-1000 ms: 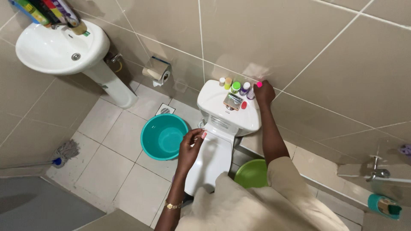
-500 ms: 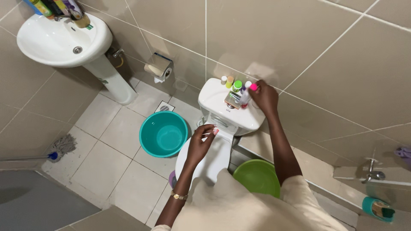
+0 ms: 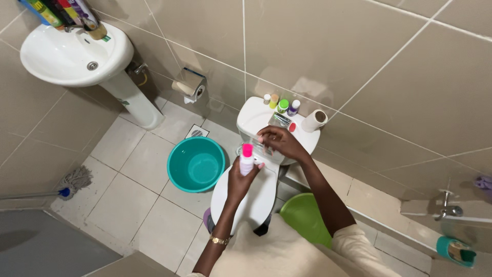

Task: The person moves several toiletries from the toilet tank and a small shelf onto the bathroom sink. They handle bottles, tubes, and a small box one at a time, placing them on the sink surface.

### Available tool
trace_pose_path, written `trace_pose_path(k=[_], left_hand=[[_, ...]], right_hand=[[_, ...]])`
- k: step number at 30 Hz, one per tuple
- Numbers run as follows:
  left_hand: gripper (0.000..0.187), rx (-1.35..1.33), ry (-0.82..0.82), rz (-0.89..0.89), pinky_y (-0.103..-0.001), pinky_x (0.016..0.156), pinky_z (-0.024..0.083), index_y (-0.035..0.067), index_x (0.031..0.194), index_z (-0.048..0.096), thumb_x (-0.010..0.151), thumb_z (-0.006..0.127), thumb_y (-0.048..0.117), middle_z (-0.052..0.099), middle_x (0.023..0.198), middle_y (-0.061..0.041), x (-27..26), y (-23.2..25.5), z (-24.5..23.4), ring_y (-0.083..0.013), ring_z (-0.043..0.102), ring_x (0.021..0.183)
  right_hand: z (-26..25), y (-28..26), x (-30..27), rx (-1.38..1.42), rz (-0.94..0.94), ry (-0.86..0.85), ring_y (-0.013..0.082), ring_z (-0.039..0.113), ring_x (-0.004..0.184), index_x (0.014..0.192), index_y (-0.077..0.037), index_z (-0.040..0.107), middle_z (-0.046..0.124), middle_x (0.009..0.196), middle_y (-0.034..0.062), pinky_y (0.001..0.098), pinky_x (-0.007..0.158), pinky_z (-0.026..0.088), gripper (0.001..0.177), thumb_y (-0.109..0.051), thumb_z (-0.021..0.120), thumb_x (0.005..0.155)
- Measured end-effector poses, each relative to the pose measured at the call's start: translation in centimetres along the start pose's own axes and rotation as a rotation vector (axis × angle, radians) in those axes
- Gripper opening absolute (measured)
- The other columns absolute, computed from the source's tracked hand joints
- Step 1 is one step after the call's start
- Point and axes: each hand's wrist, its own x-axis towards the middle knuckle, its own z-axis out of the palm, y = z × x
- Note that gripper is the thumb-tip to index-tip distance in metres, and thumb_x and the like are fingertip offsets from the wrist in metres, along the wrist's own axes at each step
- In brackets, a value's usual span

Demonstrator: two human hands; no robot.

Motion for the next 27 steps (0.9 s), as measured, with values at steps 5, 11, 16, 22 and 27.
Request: trace_pose_path(k=[5, 11, 16, 22, 27], left_hand=[[0.029, -0.198, 0.065, -0.251, -0.024, 0.050, 0.044, 0.006, 0.108, 0.065, 0.088, 0.079, 0.021, 0.070, 0.078, -0.003, -0.8, -2.4, -2.5, -0.0087, 0.060, 0.062], [0.034, -0.229, 0.203, -0.242, -0.023, 0.056, 0.050, 0.005, 0.106, 0.064, 0.086, 0.083, 0.024, 0.072, 0.082, -0.002, -2.4, -3.1, -5.2, -0.0086, 0.068, 0.071], [0.035, -0.190, 0.249, -0.301, -0.024, 0.054, 0.048, 0.006, 0.108, 0.065, 0.084, 0.083, 0.025, 0.072, 0.081, -0.001, -2.8, -3.4, -5.5, -0.0090, 0.068, 0.072], [0.037, -0.218, 0.241, -0.316, -0.021, 0.049, 0.043, 0.007, 0.113, 0.064, 0.084, 0.081, 0.024, 0.073, 0.083, 0.001, -2.7, -3.4, -5.5, -0.0057, 0.067, 0.072], [0.038, -0.216, 0.221, -0.336, -0.020, 0.048, 0.040, 0.008, 0.116, 0.065, 0.085, 0.081, 0.022, 0.072, 0.082, 0.001, -3.1, -3.0, -5.3, -0.0040, 0.064, 0.070]], right_hand=[[-2.8, 10.4, 2.5, -0.844, -0.073, 0.423, 0.0349, 0.064, 0.102, 0.110, -0.002, 0.069, 0.069, 0.107, 0.0172, 0.0455, 0.087, 0.053, 0.035, -0.022, 0.079, 0.083], [-3.9, 17.4, 4.5, -1.008, 0.071, 0.372, 0.0374, 0.058, 0.112, 0.104, -0.004, 0.064, 0.065, 0.115, 0.0167, 0.0529, 0.085, 0.048, 0.036, -0.032, 0.076, 0.084], [-2.7, 17.7, 6.7, -1.119, 0.076, 0.353, 0.0392, 0.055, 0.114, 0.118, -0.002, 0.060, 0.063, 0.117, 0.0171, 0.0579, 0.085, 0.043, 0.050, -0.037, 0.072, 0.083], [-1.8, 17.4, 8.0, -1.173, 0.112, 0.390, 0.0370, 0.051, 0.119, 0.116, -0.004, 0.060, 0.063, 0.120, 0.0151, 0.0546, 0.090, 0.040, 0.053, -0.037, 0.074, 0.078], [-1.2, 18.0, 8.2, -1.117, 0.140, 0.411, 0.0368, 0.049, 0.122, 0.116, -0.004, 0.062, 0.063, 0.120, 0.0151, 0.0562, 0.094, 0.037, 0.053, -0.036, 0.079, 0.078]])
